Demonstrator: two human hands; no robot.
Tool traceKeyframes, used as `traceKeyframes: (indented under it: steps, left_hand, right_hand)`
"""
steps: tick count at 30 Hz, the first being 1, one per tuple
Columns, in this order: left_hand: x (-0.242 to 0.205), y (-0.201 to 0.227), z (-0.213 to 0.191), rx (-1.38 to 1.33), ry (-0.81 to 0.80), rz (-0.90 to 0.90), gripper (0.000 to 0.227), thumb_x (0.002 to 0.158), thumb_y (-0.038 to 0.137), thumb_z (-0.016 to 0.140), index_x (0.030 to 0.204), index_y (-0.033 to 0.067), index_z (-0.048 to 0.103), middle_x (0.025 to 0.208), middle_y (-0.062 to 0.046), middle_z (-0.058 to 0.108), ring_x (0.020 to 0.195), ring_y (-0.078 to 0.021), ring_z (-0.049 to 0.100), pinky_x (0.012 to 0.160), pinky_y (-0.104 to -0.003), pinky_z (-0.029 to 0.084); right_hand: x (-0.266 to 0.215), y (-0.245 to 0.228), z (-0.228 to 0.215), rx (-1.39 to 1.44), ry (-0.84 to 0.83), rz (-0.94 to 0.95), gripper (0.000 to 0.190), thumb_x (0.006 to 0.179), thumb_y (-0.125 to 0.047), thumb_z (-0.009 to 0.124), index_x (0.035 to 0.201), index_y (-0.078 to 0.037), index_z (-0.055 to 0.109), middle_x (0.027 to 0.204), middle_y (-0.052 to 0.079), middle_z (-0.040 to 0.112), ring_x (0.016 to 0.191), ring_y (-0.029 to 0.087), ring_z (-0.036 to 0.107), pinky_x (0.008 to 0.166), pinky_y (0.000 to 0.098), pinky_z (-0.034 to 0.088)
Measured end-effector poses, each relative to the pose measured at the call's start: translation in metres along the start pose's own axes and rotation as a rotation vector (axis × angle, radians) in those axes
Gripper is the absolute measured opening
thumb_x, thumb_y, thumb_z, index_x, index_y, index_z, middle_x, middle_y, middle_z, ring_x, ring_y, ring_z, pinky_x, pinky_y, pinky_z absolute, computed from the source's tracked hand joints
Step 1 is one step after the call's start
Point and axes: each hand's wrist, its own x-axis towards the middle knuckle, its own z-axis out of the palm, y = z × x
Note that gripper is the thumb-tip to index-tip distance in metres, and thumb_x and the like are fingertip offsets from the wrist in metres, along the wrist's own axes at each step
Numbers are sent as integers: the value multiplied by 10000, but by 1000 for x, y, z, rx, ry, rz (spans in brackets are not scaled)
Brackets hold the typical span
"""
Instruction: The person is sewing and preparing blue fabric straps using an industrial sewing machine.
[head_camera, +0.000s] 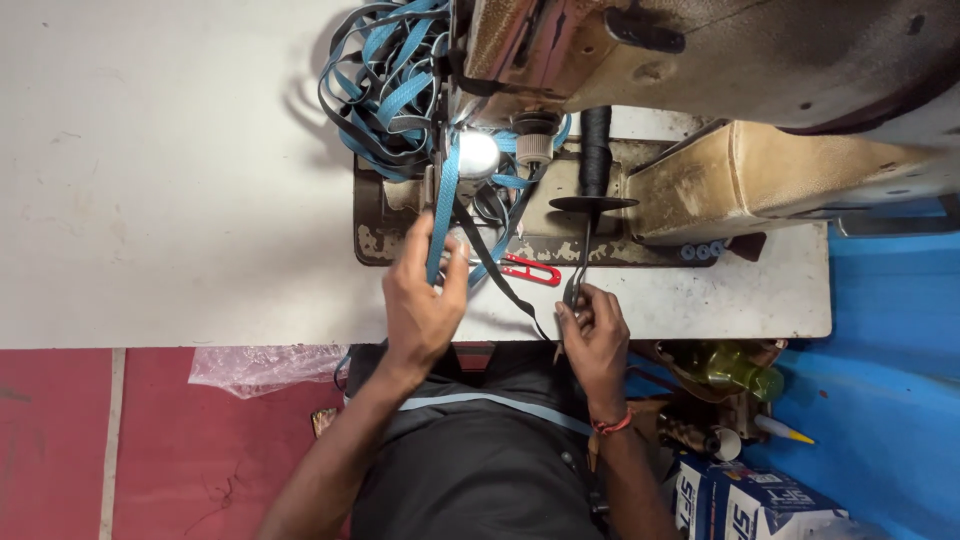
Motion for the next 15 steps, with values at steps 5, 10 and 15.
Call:
traceKeyframes:
  steps: [5, 10, 15]
  left_hand:
    - [-21, -7, 6, -92, -151, -242, 245, 1000, 137, 629, 1162, -35, 564, 968, -94, 738, 674, -132, 705, 530, -305, 550]
    - [-29, -13, 6, -170, -161, -346, 332, 966, 163, 667, 1238, -14, 599, 920, -113, 721, 753, -160, 638, 645, -313, 557]
    - [-15, -21, 8, -231, -176, -288, 361, 944, 210, 722, 1211, -9, 616, 1045, -103, 725, 970, -166, 713, 801, -353, 586]
  right_hand:
    - [-7, 6, 2, 117, -6, 102, 255, 892, -92, 781, 1084, 25, 662, 821, 48, 662, 638, 67, 567, 537, 233, 486]
    - [-5, 5, -1, 185, -87, 198, 188, 939, -100, 751, 1064, 24, 682, 714, 31, 679, 630, 44, 560, 556, 226, 489]
    - [2, 6, -3, 213, -160, 192, 219, 923, -77, 736, 1103, 27, 667, 710, 39, 693, 649, 56, 600, 575, 240, 507]
